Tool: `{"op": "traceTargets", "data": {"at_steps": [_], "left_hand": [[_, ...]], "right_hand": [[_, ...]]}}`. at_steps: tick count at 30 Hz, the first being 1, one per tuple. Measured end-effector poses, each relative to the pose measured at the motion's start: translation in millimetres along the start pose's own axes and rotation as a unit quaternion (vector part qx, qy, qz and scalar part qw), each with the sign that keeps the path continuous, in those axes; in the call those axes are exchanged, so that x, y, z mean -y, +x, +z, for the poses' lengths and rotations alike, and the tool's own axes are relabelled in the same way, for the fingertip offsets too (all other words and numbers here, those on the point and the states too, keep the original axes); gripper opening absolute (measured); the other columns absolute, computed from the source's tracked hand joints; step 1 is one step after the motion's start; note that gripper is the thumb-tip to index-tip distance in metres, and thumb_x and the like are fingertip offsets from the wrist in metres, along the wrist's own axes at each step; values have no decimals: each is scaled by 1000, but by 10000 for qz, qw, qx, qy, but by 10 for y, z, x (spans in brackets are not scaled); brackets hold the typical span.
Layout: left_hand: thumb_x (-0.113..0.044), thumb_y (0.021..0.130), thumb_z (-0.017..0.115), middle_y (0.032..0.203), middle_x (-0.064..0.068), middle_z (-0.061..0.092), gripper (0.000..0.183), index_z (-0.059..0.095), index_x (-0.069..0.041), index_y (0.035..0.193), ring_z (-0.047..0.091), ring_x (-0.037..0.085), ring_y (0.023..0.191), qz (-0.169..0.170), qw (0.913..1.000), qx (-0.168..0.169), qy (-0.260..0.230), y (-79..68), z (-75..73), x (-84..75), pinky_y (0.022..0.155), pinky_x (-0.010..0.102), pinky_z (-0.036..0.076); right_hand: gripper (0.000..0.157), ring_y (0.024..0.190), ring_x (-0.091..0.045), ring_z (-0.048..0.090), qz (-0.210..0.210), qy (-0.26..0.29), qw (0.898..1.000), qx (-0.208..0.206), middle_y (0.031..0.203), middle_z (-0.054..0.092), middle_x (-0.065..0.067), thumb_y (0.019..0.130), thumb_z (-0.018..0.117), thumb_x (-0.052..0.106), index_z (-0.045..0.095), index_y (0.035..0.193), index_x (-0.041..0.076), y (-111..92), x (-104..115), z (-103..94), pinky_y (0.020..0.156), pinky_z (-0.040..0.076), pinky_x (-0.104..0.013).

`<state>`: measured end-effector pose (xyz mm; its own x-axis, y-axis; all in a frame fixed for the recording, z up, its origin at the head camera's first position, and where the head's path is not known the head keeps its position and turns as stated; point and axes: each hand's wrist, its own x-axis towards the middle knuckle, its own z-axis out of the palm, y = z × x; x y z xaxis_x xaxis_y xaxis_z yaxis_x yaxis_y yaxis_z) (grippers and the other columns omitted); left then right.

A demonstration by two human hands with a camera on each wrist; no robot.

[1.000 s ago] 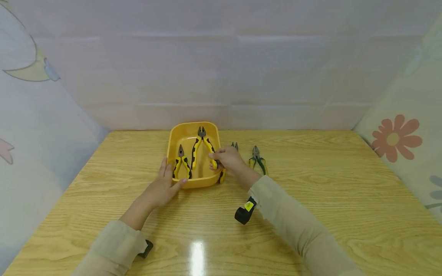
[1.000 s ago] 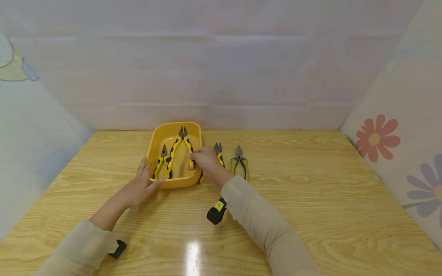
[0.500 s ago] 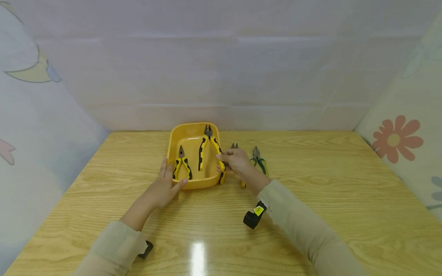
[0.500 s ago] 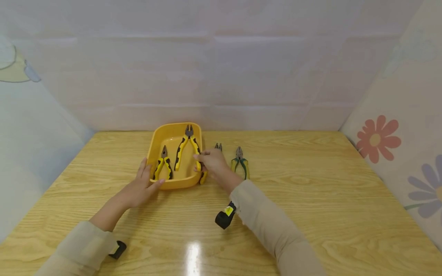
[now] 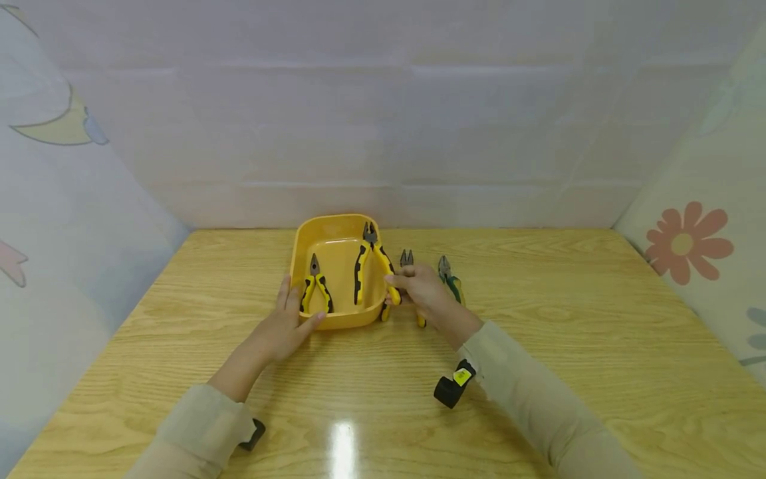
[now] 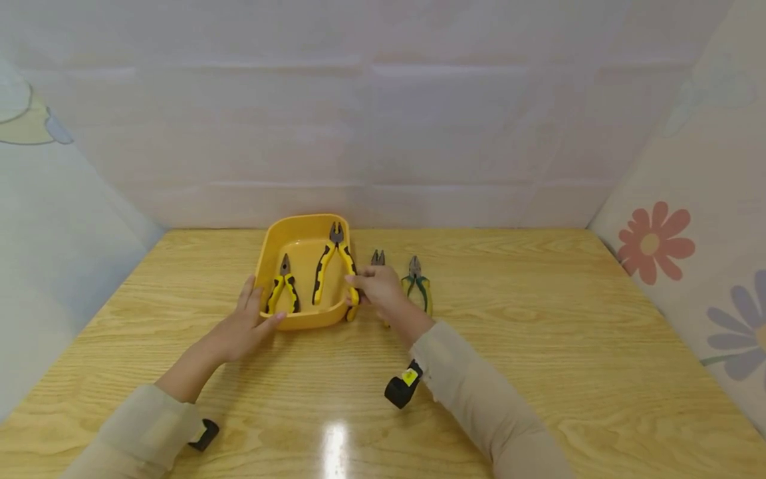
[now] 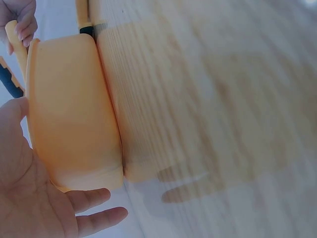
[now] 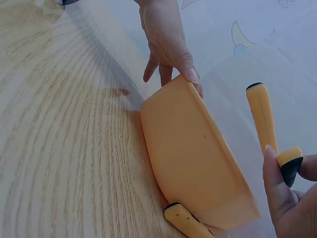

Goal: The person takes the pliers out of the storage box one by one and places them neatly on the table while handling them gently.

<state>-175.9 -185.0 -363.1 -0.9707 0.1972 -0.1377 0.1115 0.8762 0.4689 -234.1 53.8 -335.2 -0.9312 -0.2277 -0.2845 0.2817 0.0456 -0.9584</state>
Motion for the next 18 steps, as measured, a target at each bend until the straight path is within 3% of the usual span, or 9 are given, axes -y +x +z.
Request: {"op": "traceTargets", "data": {"at_steps": [18], "left_hand": [[-54, 87, 28, 138, 15, -25, 81, 1, 4, 136, 42, 46, 104, 47, 10000, 20, -22, -5, -18, -47, 81, 52, 38]], "right_hand": [[29, 66, -22, 57, -55, 21, 10000, 48, 97, 51, -25, 87, 51, 7, 49, 110, -11, -116, -37, -121, 77, 45, -43]]}}
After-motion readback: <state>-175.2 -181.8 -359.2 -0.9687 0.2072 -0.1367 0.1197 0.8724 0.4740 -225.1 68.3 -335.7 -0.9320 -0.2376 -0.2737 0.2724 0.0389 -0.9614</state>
